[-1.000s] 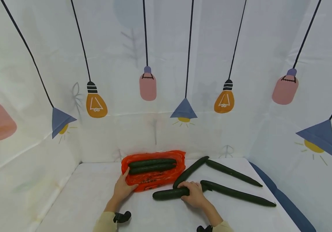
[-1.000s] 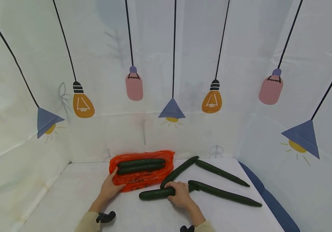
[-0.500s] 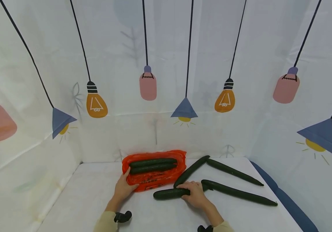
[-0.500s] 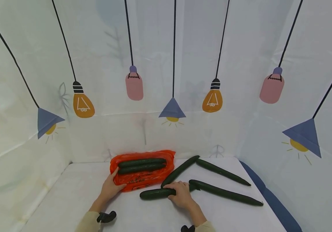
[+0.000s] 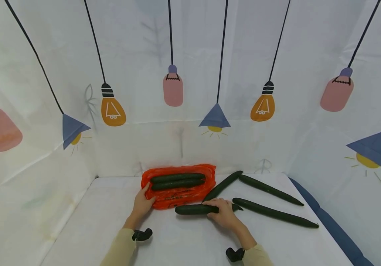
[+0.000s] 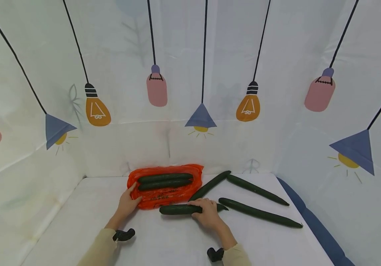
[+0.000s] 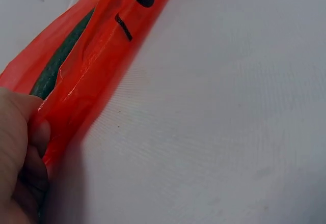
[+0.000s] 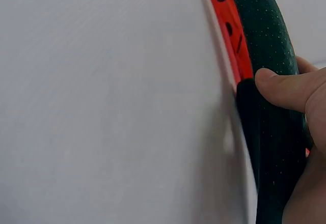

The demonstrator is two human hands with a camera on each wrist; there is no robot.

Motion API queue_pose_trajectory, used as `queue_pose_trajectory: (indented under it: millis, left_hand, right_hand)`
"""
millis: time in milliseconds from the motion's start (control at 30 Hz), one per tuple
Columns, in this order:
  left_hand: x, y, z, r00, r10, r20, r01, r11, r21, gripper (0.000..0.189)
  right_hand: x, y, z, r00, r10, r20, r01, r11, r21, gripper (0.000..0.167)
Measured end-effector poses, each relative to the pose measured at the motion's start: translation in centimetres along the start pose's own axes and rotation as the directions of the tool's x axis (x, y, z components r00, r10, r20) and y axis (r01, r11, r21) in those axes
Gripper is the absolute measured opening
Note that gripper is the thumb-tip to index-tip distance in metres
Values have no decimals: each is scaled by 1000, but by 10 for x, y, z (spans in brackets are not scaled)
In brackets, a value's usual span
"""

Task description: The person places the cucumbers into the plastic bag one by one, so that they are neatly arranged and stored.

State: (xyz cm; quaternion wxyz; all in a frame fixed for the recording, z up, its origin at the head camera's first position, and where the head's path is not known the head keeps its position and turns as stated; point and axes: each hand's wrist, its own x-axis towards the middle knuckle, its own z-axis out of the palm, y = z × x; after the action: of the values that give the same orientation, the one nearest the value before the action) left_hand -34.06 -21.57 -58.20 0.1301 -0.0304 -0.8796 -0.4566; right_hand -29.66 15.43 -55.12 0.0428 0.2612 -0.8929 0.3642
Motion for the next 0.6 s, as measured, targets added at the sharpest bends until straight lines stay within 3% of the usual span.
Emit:
queue_pose_trajectory:
  millis: [267, 600]
  left_hand:
    - [-5, 7, -8, 1000, -19, 16, 20, 997, -74, 78]
    - [-1, 25, -9, 1000, 8, 22, -6, 998, -67, 83]
  right_hand:
    - [12, -20, -7, 997, -6, -73, 6, 1000, -2, 46]
    - [38, -49, -22, 989, -85, -121, 85, 996, -2, 47]
